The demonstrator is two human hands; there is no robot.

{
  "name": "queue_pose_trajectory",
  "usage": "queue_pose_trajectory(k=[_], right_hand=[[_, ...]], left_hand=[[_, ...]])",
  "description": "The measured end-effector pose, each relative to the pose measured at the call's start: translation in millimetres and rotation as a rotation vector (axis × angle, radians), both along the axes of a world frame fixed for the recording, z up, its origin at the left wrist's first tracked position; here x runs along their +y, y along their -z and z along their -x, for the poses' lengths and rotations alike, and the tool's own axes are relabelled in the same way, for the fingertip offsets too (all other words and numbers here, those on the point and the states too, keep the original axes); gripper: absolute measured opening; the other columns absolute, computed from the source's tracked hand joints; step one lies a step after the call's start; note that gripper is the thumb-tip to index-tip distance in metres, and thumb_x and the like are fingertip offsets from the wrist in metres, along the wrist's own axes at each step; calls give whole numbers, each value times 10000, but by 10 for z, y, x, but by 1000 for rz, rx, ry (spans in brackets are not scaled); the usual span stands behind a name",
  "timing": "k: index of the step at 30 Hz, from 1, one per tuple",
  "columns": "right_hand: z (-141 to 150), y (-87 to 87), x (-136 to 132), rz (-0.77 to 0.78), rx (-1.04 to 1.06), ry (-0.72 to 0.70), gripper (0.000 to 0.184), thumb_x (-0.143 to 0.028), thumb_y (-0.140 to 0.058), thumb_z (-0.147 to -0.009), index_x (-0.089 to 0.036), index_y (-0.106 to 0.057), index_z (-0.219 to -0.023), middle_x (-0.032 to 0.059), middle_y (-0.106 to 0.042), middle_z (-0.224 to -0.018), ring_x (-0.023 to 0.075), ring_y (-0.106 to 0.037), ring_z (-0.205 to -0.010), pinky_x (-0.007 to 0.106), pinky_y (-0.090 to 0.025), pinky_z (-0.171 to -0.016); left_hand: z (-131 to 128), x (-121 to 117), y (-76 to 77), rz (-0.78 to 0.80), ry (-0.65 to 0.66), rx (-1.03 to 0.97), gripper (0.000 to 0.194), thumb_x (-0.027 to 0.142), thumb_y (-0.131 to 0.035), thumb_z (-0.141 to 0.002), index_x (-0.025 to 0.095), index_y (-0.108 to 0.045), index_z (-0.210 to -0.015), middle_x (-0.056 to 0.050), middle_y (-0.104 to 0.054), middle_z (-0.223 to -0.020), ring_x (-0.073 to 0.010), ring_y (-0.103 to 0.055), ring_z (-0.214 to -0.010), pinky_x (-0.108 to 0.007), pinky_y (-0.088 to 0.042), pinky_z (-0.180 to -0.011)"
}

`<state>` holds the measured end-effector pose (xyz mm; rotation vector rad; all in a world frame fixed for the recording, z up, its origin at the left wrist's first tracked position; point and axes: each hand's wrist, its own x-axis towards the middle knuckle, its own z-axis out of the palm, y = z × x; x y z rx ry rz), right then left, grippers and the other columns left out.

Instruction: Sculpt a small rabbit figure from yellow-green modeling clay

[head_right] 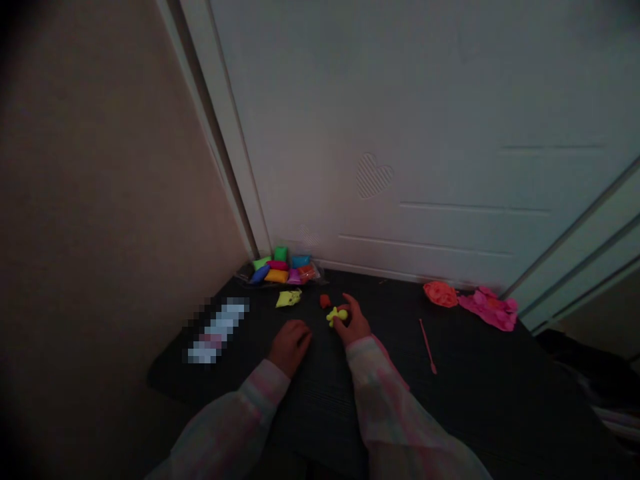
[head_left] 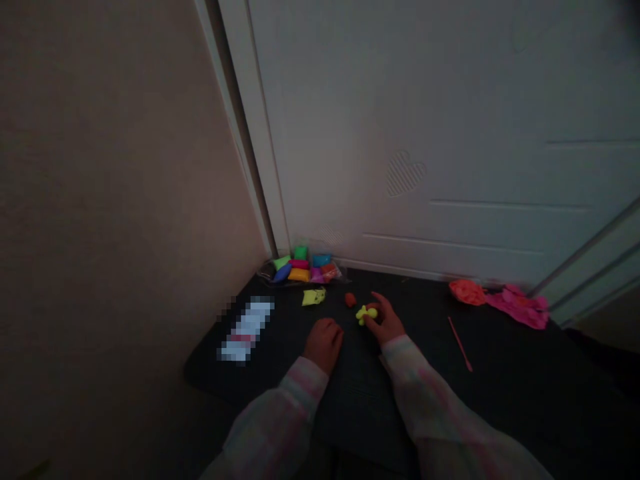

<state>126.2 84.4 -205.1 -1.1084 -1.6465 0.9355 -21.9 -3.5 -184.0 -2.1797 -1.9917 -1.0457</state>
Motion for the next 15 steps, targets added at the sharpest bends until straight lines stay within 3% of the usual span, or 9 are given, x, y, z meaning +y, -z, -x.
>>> queue_pose_trajectory(k=[3, 6, 12, 15], right_hand=[[-13, 1, 19, 12, -1, -6, 535, -273, -534, -657, -208, -377, -1164, 12, -584, -838, 153, -582, -712, 325, -485, -710], [-27, 4, 43, 35, -5, -25, 549, -279, -556, -639, -213, -387, -1157, 7, -585, -829, 152, -579, -696, 326, -486, -701], [-6, 8, 23, 33, -3, -26, 561, -270, -554, -635, -206, -390, -1167, 16, -584, -842, 152, -567, -690, 317, -476, -683], [13, 4, -7, 27, -3, -14, 566, -261, -550, -636, -201, -388, -1175, 16, -583, -831, 155, -560, -691, 323, -468, -694]], left_hand=[[259, -3, -6, -31, -95, -36, 153, 121, -458, -770, 173, -599, -799, -59, -628, -813, -167, -586, -800, -335, -497, -740], [390, -13, -19, 14, -84, -39, 153, 108, -486, -753, 177, -611, -810, -50, -653, -802, -157, -605, -766, -313, -510, -720], [282, -19, -79, 133, -26, -29, 170, 153, -571, -711, 183, -622, -870, -54, -666, -835, -173, -606, -817, -314, -495, -756], [253, 18, -109, 178, -47, -41, 221, 98, -537, -708, 194, -603, -897, -36, -649, -785, -154, -604, -749, -285, -489, -705]])
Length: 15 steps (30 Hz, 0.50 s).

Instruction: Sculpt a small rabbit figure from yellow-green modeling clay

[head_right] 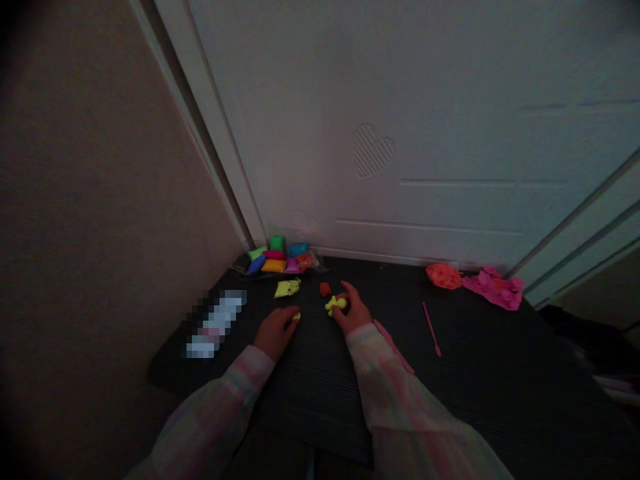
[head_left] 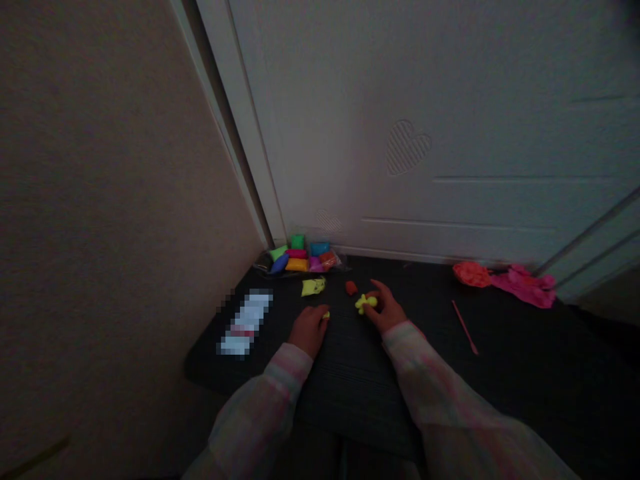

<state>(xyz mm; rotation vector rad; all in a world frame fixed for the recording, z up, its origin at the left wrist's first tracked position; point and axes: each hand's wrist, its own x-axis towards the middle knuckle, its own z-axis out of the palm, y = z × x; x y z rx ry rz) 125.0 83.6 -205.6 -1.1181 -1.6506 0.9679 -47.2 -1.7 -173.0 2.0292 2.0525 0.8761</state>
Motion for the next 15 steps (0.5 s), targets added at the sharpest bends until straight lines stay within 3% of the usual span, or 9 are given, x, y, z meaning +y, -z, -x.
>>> queue_pose_trajectory(k=[3, 8, 11, 15], right_hand=[[6, -10, -14, -1, 2, 2, 570, -242, -557, -630, -205, -393, -1174, 11, -584, -831, 154, -565, -708, 326, -466, -723], [-3, -35, -10, 19, 24, -29, 588, -245, -573, -626, -197, -385, -1181, 19, -584, -844, 152, -584, -731, 307, -481, -713], [-9, -51, -13, 47, 39, -59, 600, -260, -588, -627, -210, -374, -1186, 15, -583, -834, 153, -591, -733, 308, -487, -712], [6, -65, -41, 76, 67, -103, 618, -282, -595, -634, -218, -352, -1199, 13, -581, -834, 149, -592, -729, 311, -490, -713]], left_hand=[[2, 58, -10, 20, -32, -32, 238, 62, -502, -709, 187, -567, -900, -8, -614, -713, -130, -587, -661, -249, -472, -629], [1, 139, 20, 7, -43, -93, 93, 126, -522, -731, 182, -536, -804, 30, -559, -623, -110, -550, -590, -218, -439, -560], [-9, 156, 33, -19, -23, -103, 15, 170, -544, -727, 183, -544, -722, 31, -540, -608, -114, -537, -592, -233, -446, -580], [-32, 144, 10, -102, 4, -100, 128, 267, -549, -736, 173, -555, -649, -26, -554, -700, -163, -539, -725, -310, -458, -701]])
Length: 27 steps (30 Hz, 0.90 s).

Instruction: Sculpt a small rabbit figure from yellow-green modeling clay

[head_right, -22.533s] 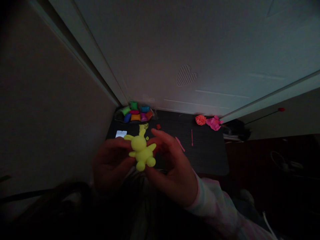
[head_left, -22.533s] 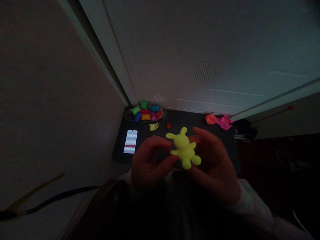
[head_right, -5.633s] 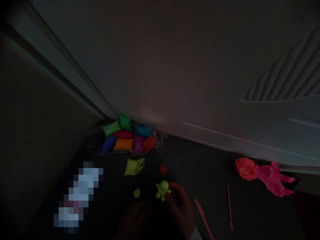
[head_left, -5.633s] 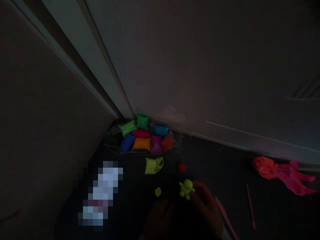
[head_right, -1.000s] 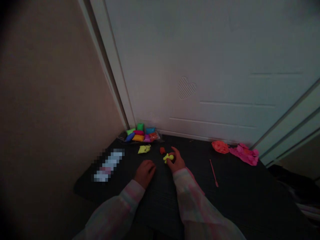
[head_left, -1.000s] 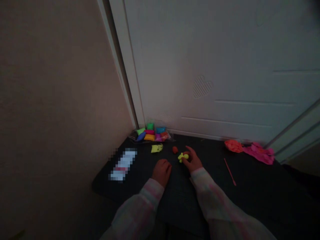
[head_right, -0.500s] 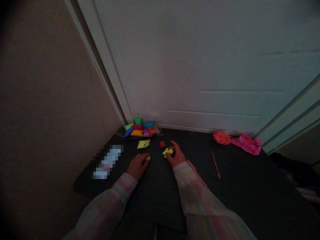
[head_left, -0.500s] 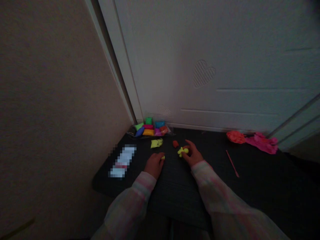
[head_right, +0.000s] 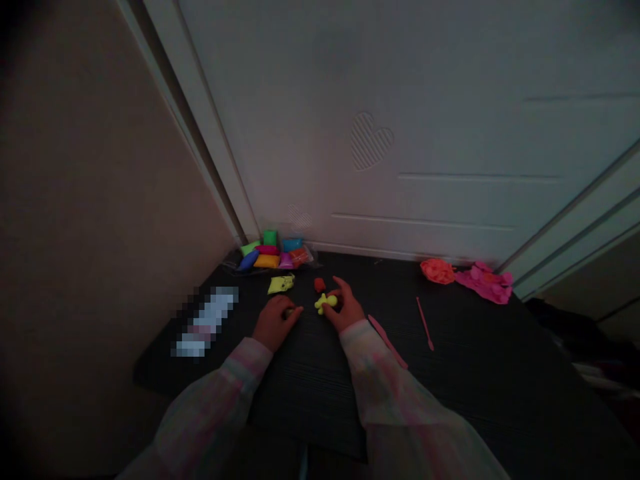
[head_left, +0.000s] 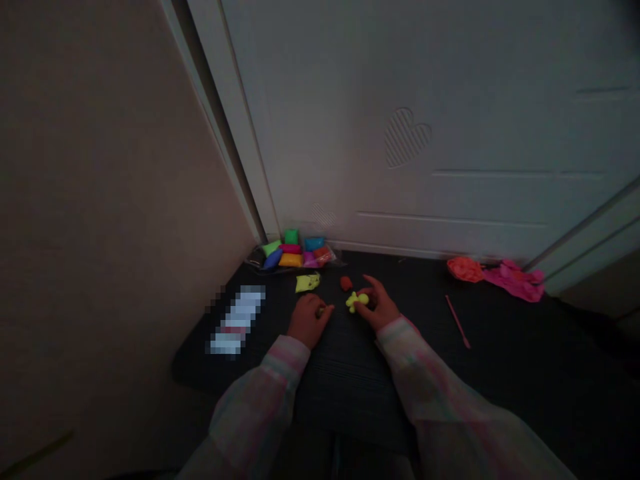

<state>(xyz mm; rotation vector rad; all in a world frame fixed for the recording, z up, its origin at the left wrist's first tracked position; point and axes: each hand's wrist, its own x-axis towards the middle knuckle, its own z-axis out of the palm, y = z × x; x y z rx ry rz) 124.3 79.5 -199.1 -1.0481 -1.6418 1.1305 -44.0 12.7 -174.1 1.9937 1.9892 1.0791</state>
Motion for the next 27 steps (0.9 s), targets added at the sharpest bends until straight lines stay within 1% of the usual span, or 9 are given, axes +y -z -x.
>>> queue_pose_trajectory(k=[3, 7, 11, 14, 18, 23, 27], right_hand=[[30, -8, -30, 16, 25, -38, 629, -266, -608, -626, -225, -354, -1199, 4, -585, -820, 145, -593, -729, 310, -488, -718], [71, -55, -75, 44, 77, -97, 635, -245, -628, -609, -218, -368, -1188, -5, -594, -790, 140, -595, -716, 300, -491, -704], [96, -151, -127, 70, 139, -132, 635, -224, -627, -594, -201, -370, -1175, -3, -599, -785, 139, -598, -712, 294, -487, -701], [106, -208, -158, 83, 178, -156, 593, -211, -625, -592, -210, -399, -1139, 3, -605, -793, 143, -602, -724, 294, -485, -698], [119, -218, -175, 104, 217, -183, 563, -194, -635, -584, -219, -430, -1108, 2, -609, -797, 142, -605, -728, 296, -483, -710], [118, -210, -173, 158, 257, -210, 560, -226, -657, -569, -219, -444, -1087, 4, -608, -809, 144, -611, -748, 305, -486, -736], [114, -230, -173, 199, 279, -228, 565, -238, -669, -552, -219, -448, -1072, 5, -611, -815, 147, -615, -775, 311, -484, -767]], left_hand=[[-22, -29, -36, -82, 0, -7, 125, 282, -519, -754, 169, -571, -764, -70, -563, -841, -200, -518, -855, -369, -436, -795], [-87, -80, -73, -162, 41, -21, 229, 269, -473, -779, 145, -518, -967, -109, -560, -975, -213, -489, -962, -400, -408, -861], [-205, -131, -80, -191, 113, -23, 384, 293, -528, -741, 144, -452, -1087, -108, -576, -1026, -217, -492, -993, -408, -398, -877], [-290, -159, -67, -187, 100, -79, 459, 274, -530, -744, 158, -390, -1165, -102, -594, -1019, -220, -509, -993, -423, -404, -861], [-346, -170, -52, -160, 60, -199, 477, 243, -523, -745, 158, -368, -1188, -95, -608, -975, -207, -552, -943, -402, -433, -833], [-343, -163, -69, -122, 99, -303, 465, 208, -529, -727, 166, -380, -1166, -75, -616, -947, -176, -589, -883, -365, -460, -823], [-341, -146, -71, -98, 102, -385, 492, 189, -549, -704, 166, -375, -1164, -67, -613, -940, -159, -600, -863, -339, -475, -817]])
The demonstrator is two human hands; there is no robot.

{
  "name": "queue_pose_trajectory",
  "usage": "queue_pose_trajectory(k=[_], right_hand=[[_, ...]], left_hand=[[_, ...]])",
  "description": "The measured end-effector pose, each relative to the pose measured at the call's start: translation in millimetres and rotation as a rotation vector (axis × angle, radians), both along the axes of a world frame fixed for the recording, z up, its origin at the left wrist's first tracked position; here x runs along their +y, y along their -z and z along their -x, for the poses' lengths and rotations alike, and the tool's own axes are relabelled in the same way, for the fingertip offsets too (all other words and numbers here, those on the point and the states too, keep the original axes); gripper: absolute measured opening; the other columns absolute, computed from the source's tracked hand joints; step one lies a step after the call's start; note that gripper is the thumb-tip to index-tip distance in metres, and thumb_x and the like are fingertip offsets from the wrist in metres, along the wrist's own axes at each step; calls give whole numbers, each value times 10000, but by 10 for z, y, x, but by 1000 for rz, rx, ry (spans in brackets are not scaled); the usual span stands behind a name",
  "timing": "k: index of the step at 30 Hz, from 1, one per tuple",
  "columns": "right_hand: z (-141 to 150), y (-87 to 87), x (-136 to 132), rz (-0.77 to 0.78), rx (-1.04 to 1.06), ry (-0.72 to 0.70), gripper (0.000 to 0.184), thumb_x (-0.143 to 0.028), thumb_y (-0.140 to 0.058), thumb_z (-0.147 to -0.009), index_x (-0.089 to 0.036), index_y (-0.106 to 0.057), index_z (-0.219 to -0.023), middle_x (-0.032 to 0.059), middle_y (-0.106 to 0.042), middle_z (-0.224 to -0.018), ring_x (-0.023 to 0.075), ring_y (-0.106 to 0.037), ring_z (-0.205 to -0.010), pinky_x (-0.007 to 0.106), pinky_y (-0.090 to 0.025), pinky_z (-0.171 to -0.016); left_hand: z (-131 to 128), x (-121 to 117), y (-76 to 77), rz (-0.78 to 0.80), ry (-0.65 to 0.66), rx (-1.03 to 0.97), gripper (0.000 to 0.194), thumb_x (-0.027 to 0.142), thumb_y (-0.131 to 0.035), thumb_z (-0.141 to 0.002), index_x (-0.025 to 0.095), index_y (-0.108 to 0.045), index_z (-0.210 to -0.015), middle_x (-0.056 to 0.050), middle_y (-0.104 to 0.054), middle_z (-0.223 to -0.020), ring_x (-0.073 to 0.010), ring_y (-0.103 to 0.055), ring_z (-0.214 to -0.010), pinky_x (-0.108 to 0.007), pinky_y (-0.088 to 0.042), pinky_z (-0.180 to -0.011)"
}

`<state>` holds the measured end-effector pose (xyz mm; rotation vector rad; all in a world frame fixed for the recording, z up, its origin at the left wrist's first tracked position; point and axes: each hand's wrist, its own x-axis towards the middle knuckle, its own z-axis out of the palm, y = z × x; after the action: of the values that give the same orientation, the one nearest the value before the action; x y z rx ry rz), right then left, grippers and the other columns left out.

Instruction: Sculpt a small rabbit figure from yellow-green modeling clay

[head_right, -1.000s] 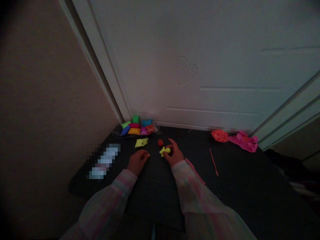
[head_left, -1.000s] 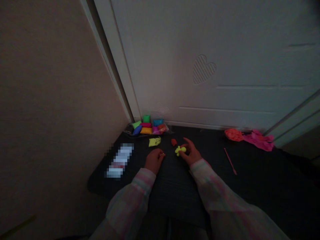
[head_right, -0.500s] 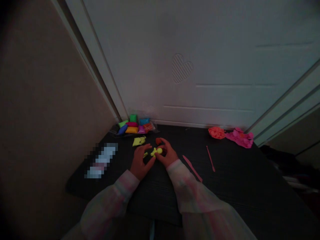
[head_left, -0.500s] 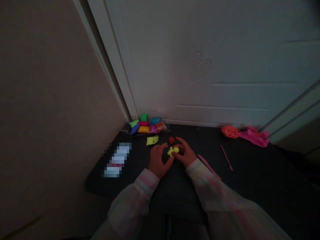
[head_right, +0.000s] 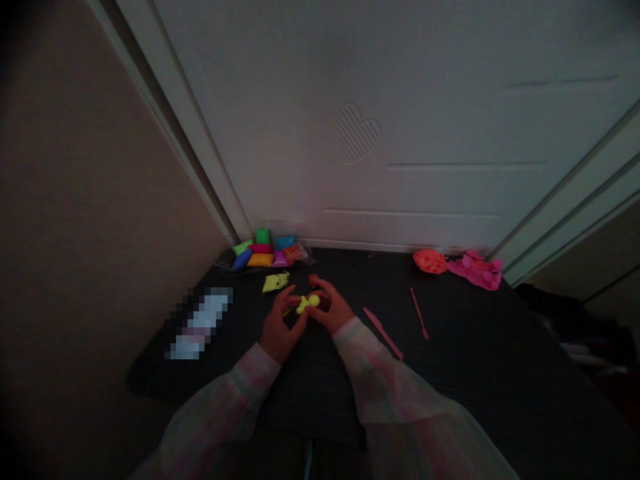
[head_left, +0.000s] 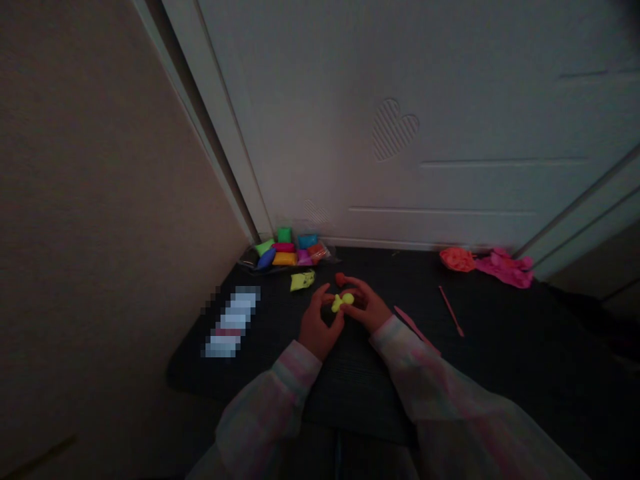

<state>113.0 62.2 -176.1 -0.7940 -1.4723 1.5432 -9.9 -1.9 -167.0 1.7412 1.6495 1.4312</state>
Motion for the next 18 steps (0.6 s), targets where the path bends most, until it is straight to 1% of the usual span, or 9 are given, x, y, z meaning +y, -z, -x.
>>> queue_pose_trajectory(k=[3, 6, 8, 14, 18], right_hand=[[-1, -17, -3, 22, 14, -10, 573, -268, -677, -554, -221, -450, -1078, 12, -617, -845, 149, -619, -791, 323, -484, -789], [-8, -28, 0, 35, 30, -9, 545, -336, -666, -581, -225, -465, -1076, 24, -620, -903, 154, -612, -850, 333, -476, -823], [-12, -28, 4, 41, 31, -5, 496, -372, -659, -590, -221, -498, -1035, 27, -623, -904, 158, -609, -863, 334, -477, -823], [-2, -33, -9, 45, -7, -11, 377, -388, -711, -532, -197, -586, -832, 21, -647, -837, 174, -622, -819, 333, -488, -790], [-10, -51, -10, 25, -28, -9, 358, -425, -698, -552, -196, -606, -812, 19, -658, -829, 174, -622, -814, 335, -475, -804]], left_hand=[[-1, 25, 24, 11, -2, -81, 502, 181, -558, -691, 161, -378, -1159, -60, -610, -924, -148, -603, -851, -321, -482, -812], [9, 50, 57, 14, -17, -114, 485, 168, -543, -698, 153, -380, -1154, -65, -606, -917, -141, -608, -838, -298, -495, -785], [20, 57, 73, 13, -27, -106, 466, 152, -529, -699, 154, -396, -1146, -69, -602, -926, -142, -605, -843, -296, -497, -782], [40, 37, 70, -12, -40, -46, 449, 120, -507, -689, 146, -441, -1132, -93, -581, -995, -172, -571, -913, -344, -469, -835], [33, 44, 68, -13, -45, -42, 439, 153, -536, -695, 156, -451, -1126, -86, -585, -989, -174, -575, -906, -343, -478, -820]])
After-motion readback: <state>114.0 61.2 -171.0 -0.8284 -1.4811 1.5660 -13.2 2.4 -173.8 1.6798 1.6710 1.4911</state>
